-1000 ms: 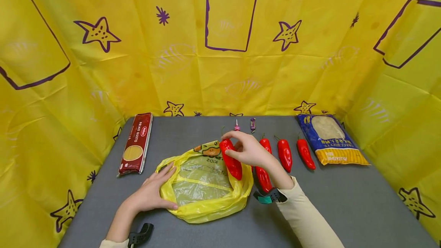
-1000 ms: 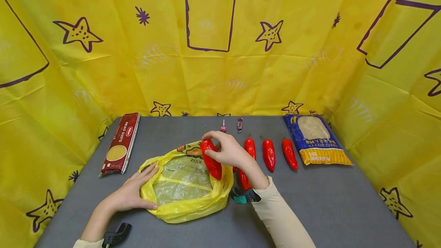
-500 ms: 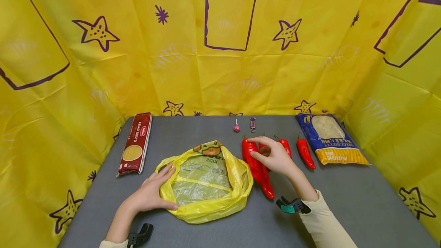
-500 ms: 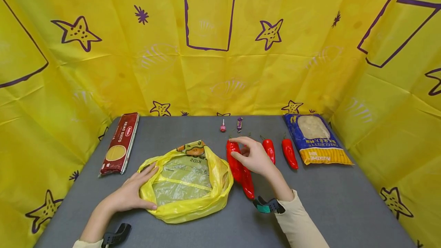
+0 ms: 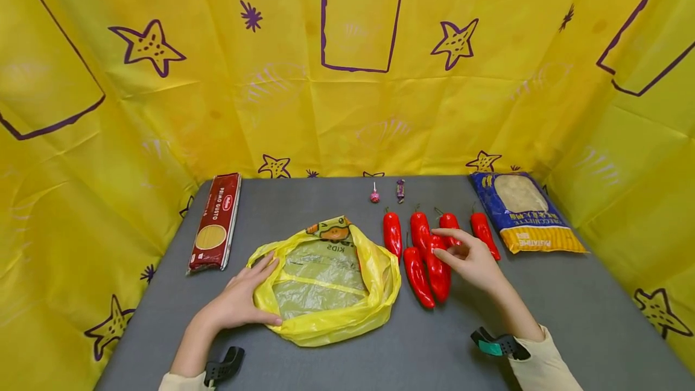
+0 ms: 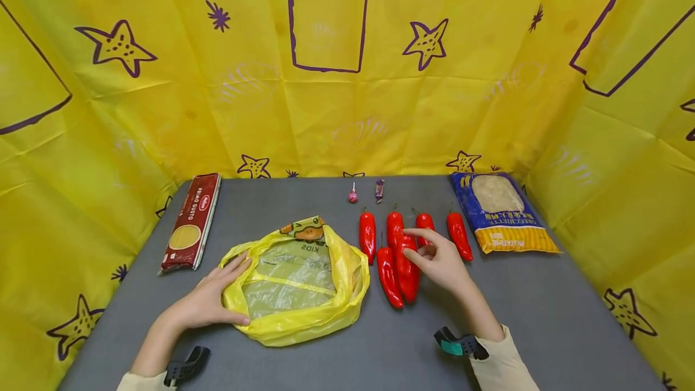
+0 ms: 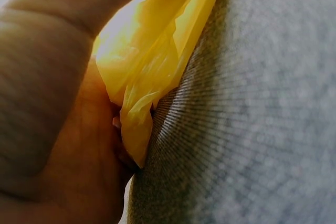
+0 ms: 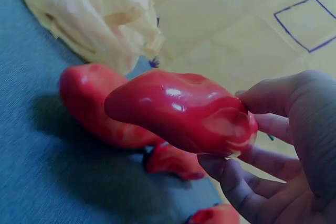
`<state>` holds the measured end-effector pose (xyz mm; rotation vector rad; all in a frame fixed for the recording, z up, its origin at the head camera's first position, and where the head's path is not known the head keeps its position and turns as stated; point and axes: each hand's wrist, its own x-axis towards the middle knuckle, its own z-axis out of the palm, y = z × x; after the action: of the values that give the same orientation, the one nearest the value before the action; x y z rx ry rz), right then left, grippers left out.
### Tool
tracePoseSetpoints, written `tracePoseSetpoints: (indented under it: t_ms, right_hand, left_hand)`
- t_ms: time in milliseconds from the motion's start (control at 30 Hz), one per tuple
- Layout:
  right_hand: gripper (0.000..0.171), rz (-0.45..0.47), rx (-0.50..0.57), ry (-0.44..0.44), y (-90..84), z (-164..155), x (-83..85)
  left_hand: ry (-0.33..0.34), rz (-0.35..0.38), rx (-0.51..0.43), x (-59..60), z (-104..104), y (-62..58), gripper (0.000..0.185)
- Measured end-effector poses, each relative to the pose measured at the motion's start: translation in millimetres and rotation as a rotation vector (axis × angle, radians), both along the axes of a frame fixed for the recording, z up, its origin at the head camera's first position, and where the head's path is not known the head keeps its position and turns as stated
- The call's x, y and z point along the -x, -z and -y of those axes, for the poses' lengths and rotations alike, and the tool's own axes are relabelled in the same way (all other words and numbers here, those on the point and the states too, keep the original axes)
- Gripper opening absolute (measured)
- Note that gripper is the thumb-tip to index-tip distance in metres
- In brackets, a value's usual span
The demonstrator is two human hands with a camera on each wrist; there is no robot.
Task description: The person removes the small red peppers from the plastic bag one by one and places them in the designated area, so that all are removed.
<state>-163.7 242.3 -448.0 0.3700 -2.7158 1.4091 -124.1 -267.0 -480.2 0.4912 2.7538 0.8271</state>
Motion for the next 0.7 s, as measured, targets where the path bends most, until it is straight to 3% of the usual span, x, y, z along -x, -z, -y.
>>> tracePoseSetpoints:
  t_ms: [200,467,700]
  right_hand:
    - [0.042,-0.044,0.051,0.006,6.9,-11,-9.2]
    - [0.042,0.062,0.076,-0.033,21.2,-20,-19.3]
    - [0.039,0.034,0.057,-0.057,35.3,-21,-19.8]
  left_hand:
    - [-0.019,0.017,-0.016,0.9,0,3.3,0.127]
    - [-0.020,0.017,-0.017,1.3,1,6.0,0.128]
    - [-0.016,0.009,-0.018,1.1,1,4.3,0.128]
